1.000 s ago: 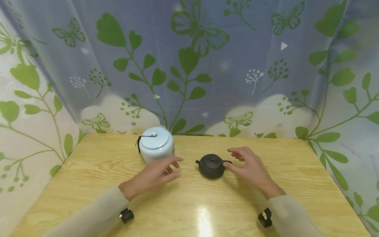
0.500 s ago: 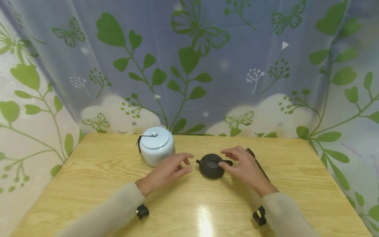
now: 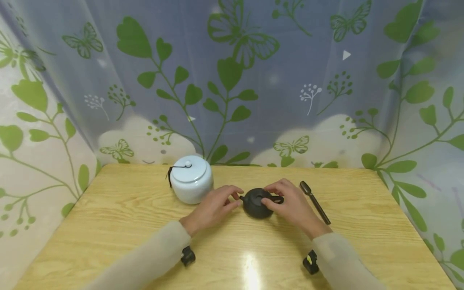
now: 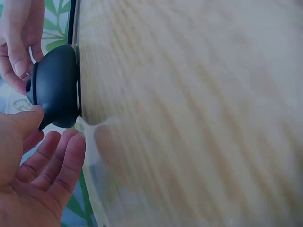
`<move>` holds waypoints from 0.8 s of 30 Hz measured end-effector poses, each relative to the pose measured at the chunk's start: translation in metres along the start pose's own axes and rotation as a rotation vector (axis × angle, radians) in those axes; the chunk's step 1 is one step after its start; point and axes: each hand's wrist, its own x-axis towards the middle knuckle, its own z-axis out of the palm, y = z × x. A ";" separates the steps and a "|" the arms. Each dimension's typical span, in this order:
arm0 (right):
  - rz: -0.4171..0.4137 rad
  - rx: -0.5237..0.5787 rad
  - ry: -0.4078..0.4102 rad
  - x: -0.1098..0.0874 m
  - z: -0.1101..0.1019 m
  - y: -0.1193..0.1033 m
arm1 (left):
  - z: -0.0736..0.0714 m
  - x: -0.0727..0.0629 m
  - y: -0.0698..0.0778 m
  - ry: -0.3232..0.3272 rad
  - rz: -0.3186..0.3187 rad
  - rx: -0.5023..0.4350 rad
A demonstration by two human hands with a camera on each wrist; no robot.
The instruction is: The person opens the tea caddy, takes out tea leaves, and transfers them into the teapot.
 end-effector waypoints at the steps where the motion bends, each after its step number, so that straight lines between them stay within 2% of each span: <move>1: 0.002 -0.004 -0.001 0.000 0.000 0.000 | -0.001 0.000 0.004 -0.004 -0.005 -0.008; 5: 0.015 -0.002 -0.009 0.001 0.003 0.000 | -0.001 0.002 0.013 -0.022 -0.045 -0.020; 10: 0.018 0.012 0.000 0.004 0.006 0.000 | 0.000 0.004 0.017 -0.021 -0.080 -0.002; 24: -0.008 -0.013 0.033 0.010 0.010 0.000 | -0.001 0.011 0.022 -0.037 -0.090 0.034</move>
